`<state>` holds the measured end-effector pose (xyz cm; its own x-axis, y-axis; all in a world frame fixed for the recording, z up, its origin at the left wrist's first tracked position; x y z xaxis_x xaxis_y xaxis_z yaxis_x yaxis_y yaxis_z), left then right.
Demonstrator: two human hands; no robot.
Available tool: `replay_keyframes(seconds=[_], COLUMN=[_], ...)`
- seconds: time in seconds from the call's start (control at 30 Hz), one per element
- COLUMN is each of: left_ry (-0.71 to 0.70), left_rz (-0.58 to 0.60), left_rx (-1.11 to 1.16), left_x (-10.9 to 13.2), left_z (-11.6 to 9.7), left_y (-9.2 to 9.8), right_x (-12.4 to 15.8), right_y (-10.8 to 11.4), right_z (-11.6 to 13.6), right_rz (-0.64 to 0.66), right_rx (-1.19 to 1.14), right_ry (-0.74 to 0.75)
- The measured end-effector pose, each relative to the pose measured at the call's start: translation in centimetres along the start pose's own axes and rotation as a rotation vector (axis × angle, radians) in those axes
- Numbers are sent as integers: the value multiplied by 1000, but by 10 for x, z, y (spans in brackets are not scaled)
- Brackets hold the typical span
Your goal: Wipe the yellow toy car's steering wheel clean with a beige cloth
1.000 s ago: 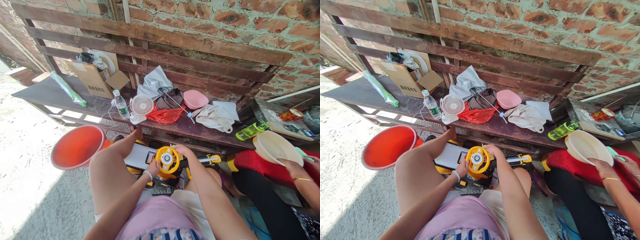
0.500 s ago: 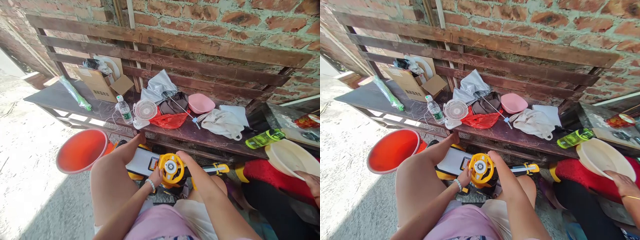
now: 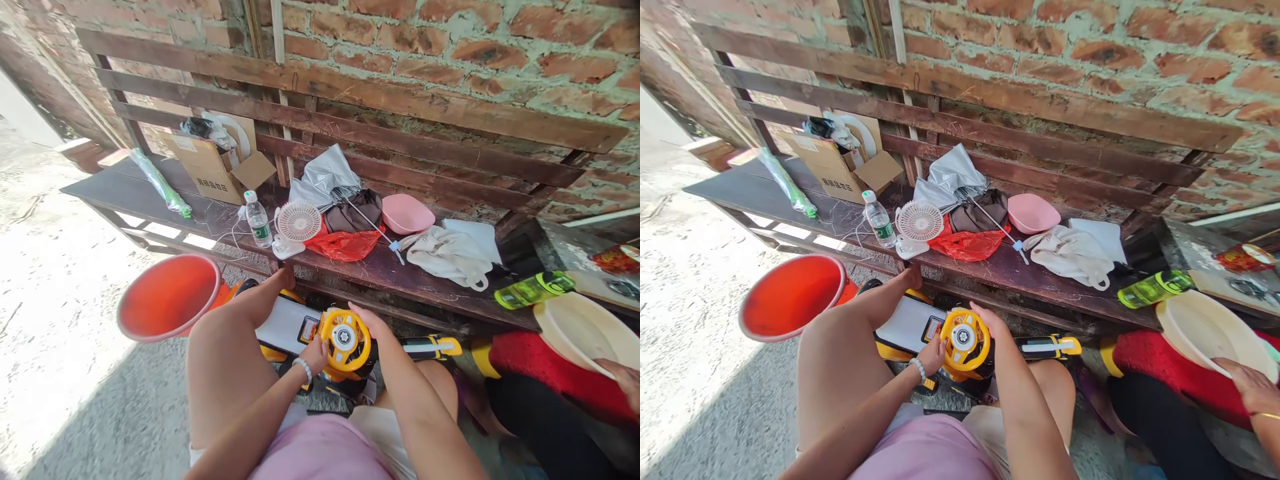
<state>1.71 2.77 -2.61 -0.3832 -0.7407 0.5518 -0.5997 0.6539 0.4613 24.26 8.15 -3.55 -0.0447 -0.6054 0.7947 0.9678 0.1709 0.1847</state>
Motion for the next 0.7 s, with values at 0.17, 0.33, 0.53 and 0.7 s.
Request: replay_keyframes(seconds=[0.17, 0.33, 0.53, 0.7], left_ry=[-9, 20, 28, 95], left_rz=[-24, -27, -72, -82], left_rx=[-37, -44, 14, 87], left_x=[4, 10, 10, 13], left_z=[-4, -8, -7, -5], left_y=[1, 5, 0, 2], right_x=[9, 19, 33, 19], right_y=[-7, -6, -12, -1], right_z=[-19, -35, -57, -47], right_rz=[33, -153, -367, -508], right_rx=[-466, -629, -388, 42], right_ry=[-146, -154, -154, -82])
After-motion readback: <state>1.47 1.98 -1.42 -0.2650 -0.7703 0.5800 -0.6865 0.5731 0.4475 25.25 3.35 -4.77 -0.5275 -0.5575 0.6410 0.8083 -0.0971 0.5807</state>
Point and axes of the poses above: each hand's wrist, its own x-axis away from the middle knuckle, its own y-axis out of the back of the hand, z = x × y, the point moved 3 cm from there along -x, towards the middle knuckle, and after that the axes turned 5 degrees about -y, right-handed, at the moved point
